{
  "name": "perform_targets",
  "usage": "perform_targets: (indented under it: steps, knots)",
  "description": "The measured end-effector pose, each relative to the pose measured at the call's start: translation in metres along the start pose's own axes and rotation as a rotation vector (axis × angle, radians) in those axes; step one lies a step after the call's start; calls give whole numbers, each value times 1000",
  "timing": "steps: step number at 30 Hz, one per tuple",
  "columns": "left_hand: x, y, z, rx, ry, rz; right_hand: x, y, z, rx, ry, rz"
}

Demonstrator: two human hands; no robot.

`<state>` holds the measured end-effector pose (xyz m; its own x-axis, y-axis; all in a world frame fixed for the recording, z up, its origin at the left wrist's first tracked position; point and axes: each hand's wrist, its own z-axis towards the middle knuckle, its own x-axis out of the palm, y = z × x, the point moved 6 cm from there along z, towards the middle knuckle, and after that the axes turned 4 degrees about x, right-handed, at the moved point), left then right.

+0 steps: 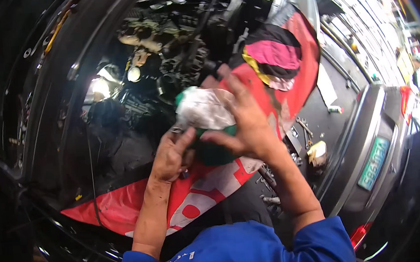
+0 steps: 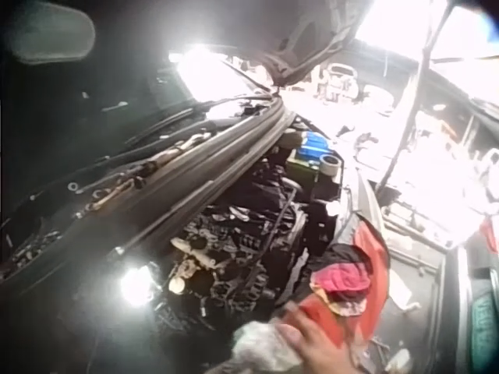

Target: The recorder performs engine repair and inspection on a black vehicle, adjusting components and using rags to clean parts.

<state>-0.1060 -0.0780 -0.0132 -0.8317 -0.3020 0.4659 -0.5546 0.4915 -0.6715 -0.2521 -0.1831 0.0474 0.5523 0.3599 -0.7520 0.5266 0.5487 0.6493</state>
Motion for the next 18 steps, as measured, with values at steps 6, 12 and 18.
perform_targets:
  steps: [6,12,18]
  knots:
    - [-12,-11,-18,275,-103,785,51,21,-1,-169,216,-46]
    - [-56,-24,-15,441,-227,-326,88,34,-1,410,244,771]
    - [-72,-9,10,518,-121,-502,127,60,24,76,169,243]
